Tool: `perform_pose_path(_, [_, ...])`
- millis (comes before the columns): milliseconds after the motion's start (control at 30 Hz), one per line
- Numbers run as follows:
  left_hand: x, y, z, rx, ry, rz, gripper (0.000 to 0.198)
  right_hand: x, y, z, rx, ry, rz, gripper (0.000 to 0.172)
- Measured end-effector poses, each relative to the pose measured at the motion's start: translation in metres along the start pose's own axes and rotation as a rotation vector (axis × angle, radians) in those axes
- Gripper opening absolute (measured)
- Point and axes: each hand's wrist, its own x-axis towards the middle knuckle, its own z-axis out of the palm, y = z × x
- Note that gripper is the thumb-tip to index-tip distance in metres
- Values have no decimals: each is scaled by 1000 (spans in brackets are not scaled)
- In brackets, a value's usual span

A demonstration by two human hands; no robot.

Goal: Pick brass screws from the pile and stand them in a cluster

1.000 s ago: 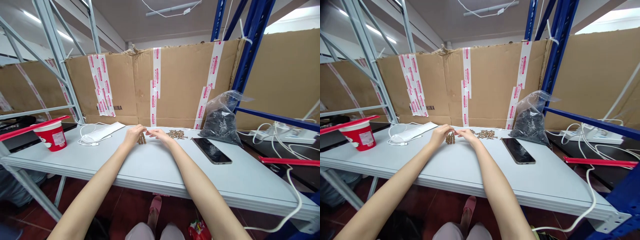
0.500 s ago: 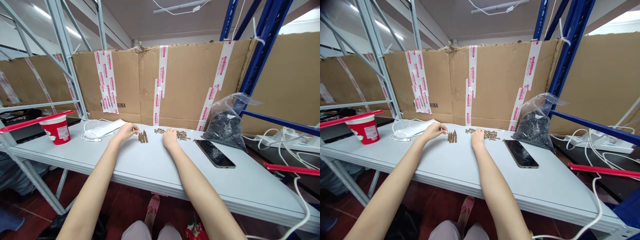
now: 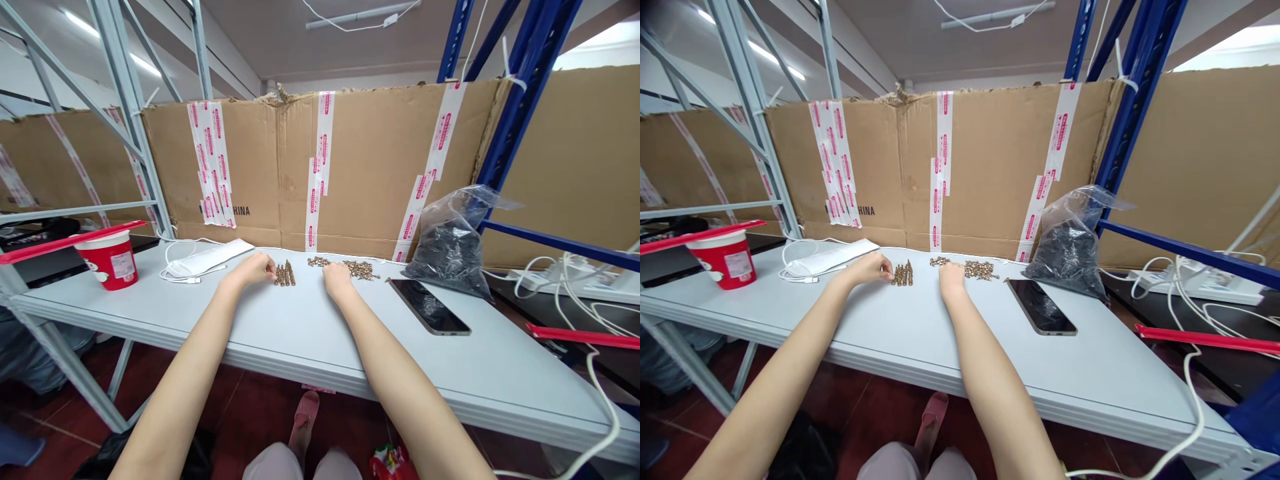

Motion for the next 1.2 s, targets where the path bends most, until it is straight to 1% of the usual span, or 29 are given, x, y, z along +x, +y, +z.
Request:
perform_pose_path(100, [1,3,2,13,-5,-1,14,-1,-2,-2,2,-2,-5,34])
perform_pose_path(233, [1,7,2,36,16,-15,13,0,-2,-1,-27,40,-2,33])
perform_pose_path(333, [0,8,3,49,33,-15,13,1,-1,1,-24,56,46,31])
perform_pose_path(433, [0,8,3,51,34,-1,14,2,0,3,-4,44,94,31])
perform_pose_path(733, [4,5,5,24,32,6,12,3,0,2,5,0,96,28])
perform_pose_path(833, [3,5,3,11,27,-2,11,3,-1,-1,8,15,95,26])
perform_pose_path(900, [2,4,2,16,47,-32,11,3,0,-1,-10,40,93,27])
perform_pose_path(1033, [2,-3,2,65,148,-148,11,3,2,2,-21,87,86,31])
perform_pose_path(1200, [5,-19,12,182,219,-222,16,4,6,9,-14,38,66,29])
